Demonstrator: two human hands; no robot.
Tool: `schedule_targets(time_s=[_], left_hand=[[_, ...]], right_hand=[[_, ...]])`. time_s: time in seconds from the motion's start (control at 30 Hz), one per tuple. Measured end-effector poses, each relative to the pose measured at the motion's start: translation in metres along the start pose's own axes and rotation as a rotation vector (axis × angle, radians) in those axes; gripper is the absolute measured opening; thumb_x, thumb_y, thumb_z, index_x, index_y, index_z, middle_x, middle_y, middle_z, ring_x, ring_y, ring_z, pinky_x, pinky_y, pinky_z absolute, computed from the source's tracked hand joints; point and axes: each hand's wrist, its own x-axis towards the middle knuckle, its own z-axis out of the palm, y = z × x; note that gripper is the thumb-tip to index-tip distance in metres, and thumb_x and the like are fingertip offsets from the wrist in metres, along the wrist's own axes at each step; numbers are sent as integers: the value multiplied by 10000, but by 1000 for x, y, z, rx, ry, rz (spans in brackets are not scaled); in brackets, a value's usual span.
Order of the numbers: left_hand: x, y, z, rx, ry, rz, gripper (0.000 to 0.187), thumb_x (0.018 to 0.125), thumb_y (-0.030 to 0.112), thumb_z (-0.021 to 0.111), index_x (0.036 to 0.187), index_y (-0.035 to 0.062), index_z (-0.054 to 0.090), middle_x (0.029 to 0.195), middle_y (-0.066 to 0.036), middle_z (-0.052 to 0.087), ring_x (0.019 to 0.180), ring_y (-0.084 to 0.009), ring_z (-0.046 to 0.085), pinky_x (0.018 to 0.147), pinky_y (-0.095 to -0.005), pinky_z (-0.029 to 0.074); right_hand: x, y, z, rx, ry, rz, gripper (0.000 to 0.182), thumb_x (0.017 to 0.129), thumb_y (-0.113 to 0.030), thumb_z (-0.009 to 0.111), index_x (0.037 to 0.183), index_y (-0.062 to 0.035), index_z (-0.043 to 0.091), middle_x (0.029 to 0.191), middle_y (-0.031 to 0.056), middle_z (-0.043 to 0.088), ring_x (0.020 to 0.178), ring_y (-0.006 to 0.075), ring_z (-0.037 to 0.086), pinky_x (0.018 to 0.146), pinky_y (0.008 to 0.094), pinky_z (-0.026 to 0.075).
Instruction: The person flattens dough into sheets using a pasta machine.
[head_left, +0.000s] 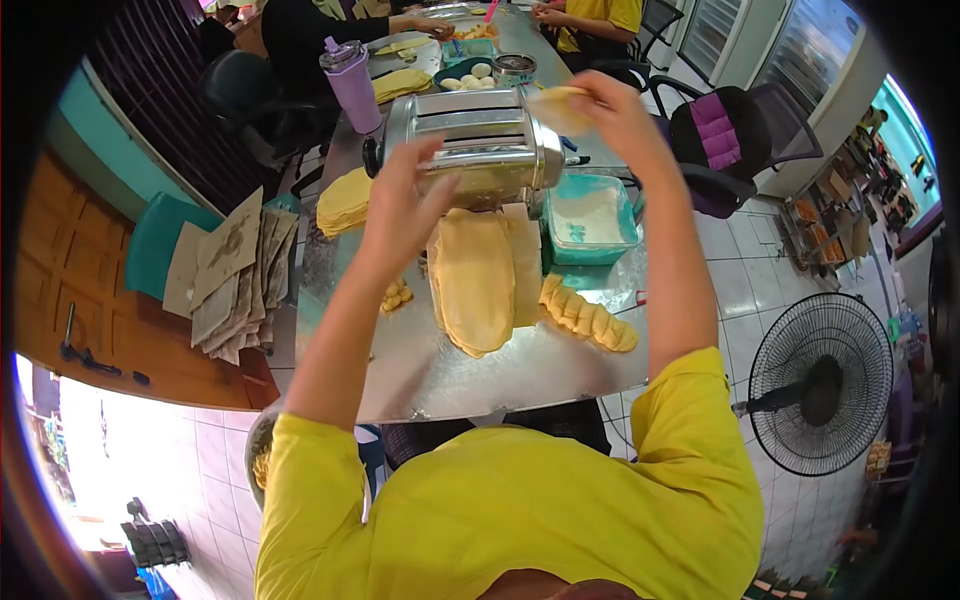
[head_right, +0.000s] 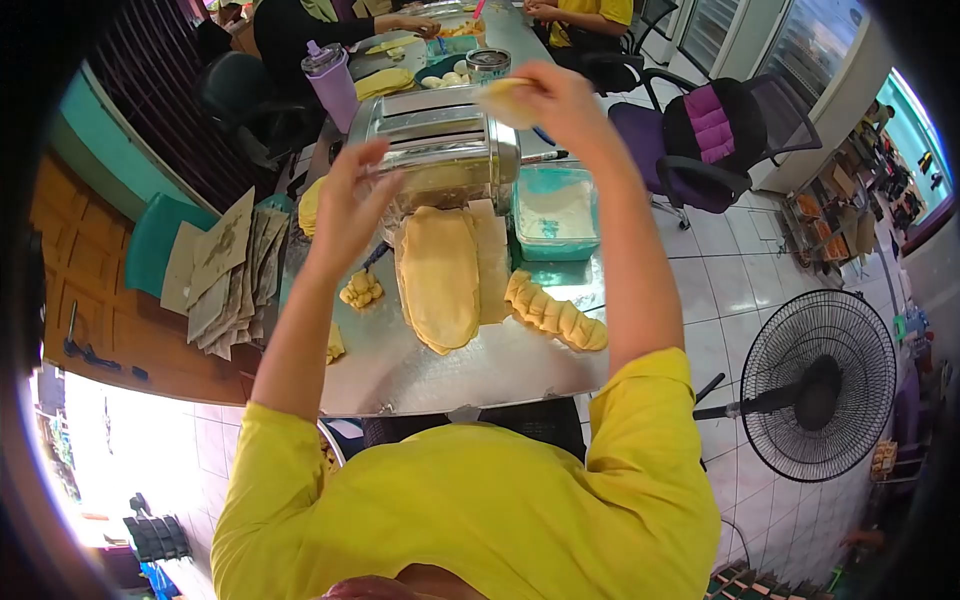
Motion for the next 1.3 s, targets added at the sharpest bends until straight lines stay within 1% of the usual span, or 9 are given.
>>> schedule_targets(time_s=[0.1,0.17,0.23,0.33,0.4,0.6,0.77,1.03,1.3], left_hand=[[53,-26,15,149,16,169,402,759,120,667,1128,41,529,1030,-115,608,892,-262,601,788,-340,466],[66,-43,21,206,-21,212,414,739,125,676,1121,47,537,1001,-139,618,889,-310,606,782,-360,466],[75,-55,21,299,-374,-46,397,718,134,677,1085,40,557,908,-194,620,900,-371,585,770,-394,459],[77,-60,24,380,-380,1,369,716,132,667,1063,51,572,858,-212,617,883,-396,571,751,-429,456],[80,-62,26,417,-398,12,357,709,107,650,1054,52,576,874,-213,615,873,-395,573,746,-436,455],[82,-62,29,440,-471,22,233,691,36,573,921,21,611,906,-212,616,905,-365,572,795,-441,449],[89,-63,22,434,-573,10,239,712,66,590,948,58,622,904,-178,632,871,-345,592,770,-418,457],[86,-63,17,236,-480,-19,246,760,113,629,989,38,582,890,-177,631,814,-330,605,702,-382,460],[86,-73,14,259,-486,81,185,756,117,649,909,22,608,838,-173,619,773,-334,592,681,-377,459]], right_hand=[[31,0,62,29,-118,-68,170,840,-100,573,977,-2,601,828,27,617,767,110,549,721,249,439],[39,12,94,-21,-270,12,167,806,-77,603,954,0,617,805,55,630,749,122,551,715,267,443],[44,25,105,-31,-305,-15,173,783,-77,625,939,-1,624,803,83,637,742,150,572,707,285,449],[45,19,99,-149,-349,-50,200,741,-88,667,920,-6,634,809,139,644,740,216,606,689,316,461],[42,4,92,-285,-386,-74,227,727,-104,656,936,-20,634,840,194,639,789,327,620,695,377,476],[39,6,101,-480,-425,-127,236,703,-36,572,931,-26,630,847,218,628,831,381,597,746,440,474],[42,7,93,-505,-482,-74,237,730,-84,564,953,-36,628,868,208,633,848,372,601,756,441,476],[48,10,99,-557,-554,-36,261,793,-208,562,1012,-92,642,901,181,643,868,346,607,778,440,473],[44,10,92,-507,-499,-98,204,796,-204,576,896,-35,631,856,165,636,825,356,602,741,444,471]])
